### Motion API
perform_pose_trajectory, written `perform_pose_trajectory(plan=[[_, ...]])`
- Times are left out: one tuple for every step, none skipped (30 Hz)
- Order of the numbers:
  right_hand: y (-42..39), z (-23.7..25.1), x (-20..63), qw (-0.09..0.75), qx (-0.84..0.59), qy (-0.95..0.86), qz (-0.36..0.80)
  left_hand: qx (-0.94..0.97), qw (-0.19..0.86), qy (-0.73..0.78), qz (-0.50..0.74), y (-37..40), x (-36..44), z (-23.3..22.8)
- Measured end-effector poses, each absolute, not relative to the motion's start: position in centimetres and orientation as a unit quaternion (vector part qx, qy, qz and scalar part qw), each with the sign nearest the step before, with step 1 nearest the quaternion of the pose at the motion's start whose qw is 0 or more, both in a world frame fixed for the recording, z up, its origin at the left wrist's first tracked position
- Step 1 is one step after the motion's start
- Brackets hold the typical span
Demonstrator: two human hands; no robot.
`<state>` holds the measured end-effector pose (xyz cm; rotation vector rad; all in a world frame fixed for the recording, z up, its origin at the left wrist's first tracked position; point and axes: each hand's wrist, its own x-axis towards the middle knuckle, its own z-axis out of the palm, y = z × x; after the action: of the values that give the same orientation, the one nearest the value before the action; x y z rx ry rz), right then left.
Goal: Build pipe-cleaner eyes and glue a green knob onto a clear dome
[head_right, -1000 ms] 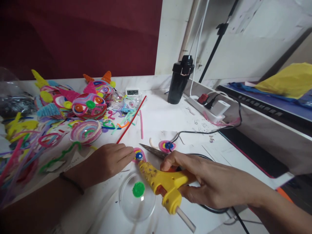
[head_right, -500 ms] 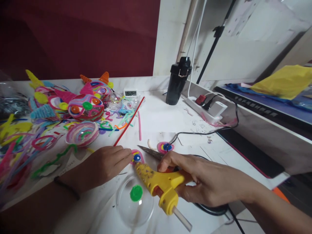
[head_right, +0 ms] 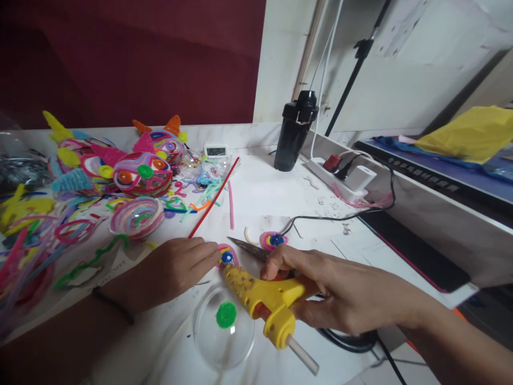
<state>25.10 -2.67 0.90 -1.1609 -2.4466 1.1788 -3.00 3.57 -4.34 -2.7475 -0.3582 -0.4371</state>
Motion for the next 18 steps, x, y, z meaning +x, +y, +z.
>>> perform_pose_trajectory(plan=[[-2.67, 0.98, 25.11, 0.081, -0.395, -0.821, 0.405, -0.965, 0.168, -0.126, -0.156, 3.59, -2.97, -4.36], [-2.68, 1.05, 25.15, 0.071, -0.396, -0.817, 0.413, -0.966, 0.167, -0.125, -0.156, 3.60, -2.95, -4.38], [-2.70, 1.11, 25.19, 0.060, -0.398, -0.814, 0.418, -0.966, 0.168, -0.124, -0.155, 3.61, -2.94, -4.41], [-2.73, 1.17, 25.24, 0.054, -0.403, -0.812, 0.419, -0.966, 0.169, -0.122, -0.154, 3.62, -2.94, -4.45], [-2.76, 1.21, 25.28, 0.049, -0.407, -0.811, 0.419, -0.965, 0.171, -0.122, -0.154, 3.63, -2.95, -4.49], [-2.79, 1.24, 25.31, 0.047, -0.410, -0.810, 0.417, -0.965, 0.173, -0.123, -0.153, 3.64, -2.98, -4.54], [-2.81, 1.27, 25.31, 0.046, -0.412, -0.810, 0.416, -0.965, 0.175, -0.125, -0.153, 3.65, -3.01, -4.58], [-2.81, 1.28, 25.29, 0.049, -0.413, -0.809, 0.415, -0.964, 0.176, -0.126, -0.152, 3.65, -3.06, -4.62], [-2.79, 1.29, 25.24, 0.051, -0.412, -0.809, 0.415, -0.964, 0.177, -0.128, -0.151, 3.66, -3.10, -4.66], [-2.76, 1.29, 25.19, 0.055, -0.410, -0.809, 0.417, -0.965, 0.176, -0.129, -0.148, 3.66, -3.14, -4.69], [-2.70, 1.30, 25.12, 0.059, -0.407, -0.810, 0.419, -0.965, 0.174, -0.130, -0.145, 3.66, -3.18, -4.70], [-2.63, 1.30, 25.06, 0.061, -0.404, -0.810, 0.421, -0.966, 0.171, -0.131, -0.143, 3.66, -3.21, -4.71], [-2.56, 1.30, 25.00, 0.062, -0.402, -0.810, 0.423, -0.966, 0.168, -0.132, -0.143, 3.66, -3.22, -4.71], [-2.49, 1.31, 24.95, 0.063, -0.399, -0.811, 0.423, -0.966, 0.166, -0.133, -0.144, 3.66, -3.23, -4.70], [-2.42, 1.32, 24.91, 0.063, -0.398, -0.812, 0.422, -0.966, 0.165, -0.133, -0.145, 3.65, -3.22, -4.69], [-2.36, 1.33, 24.89, 0.063, -0.395, -0.814, 0.421, -0.967, 0.164, -0.133, -0.145, 3.65, -3.20, -4.67], [-2.31, 1.34, 24.88, 0.062, -0.393, -0.816, 0.419, -0.967, 0.164, -0.134, -0.145, 3.65, -3.17, -4.66], [-2.28, 1.34, 24.88, 0.062, -0.391, -0.819, 0.416, -0.966, 0.163, -0.135, -0.146, 3.66, -3.14, -4.65]])
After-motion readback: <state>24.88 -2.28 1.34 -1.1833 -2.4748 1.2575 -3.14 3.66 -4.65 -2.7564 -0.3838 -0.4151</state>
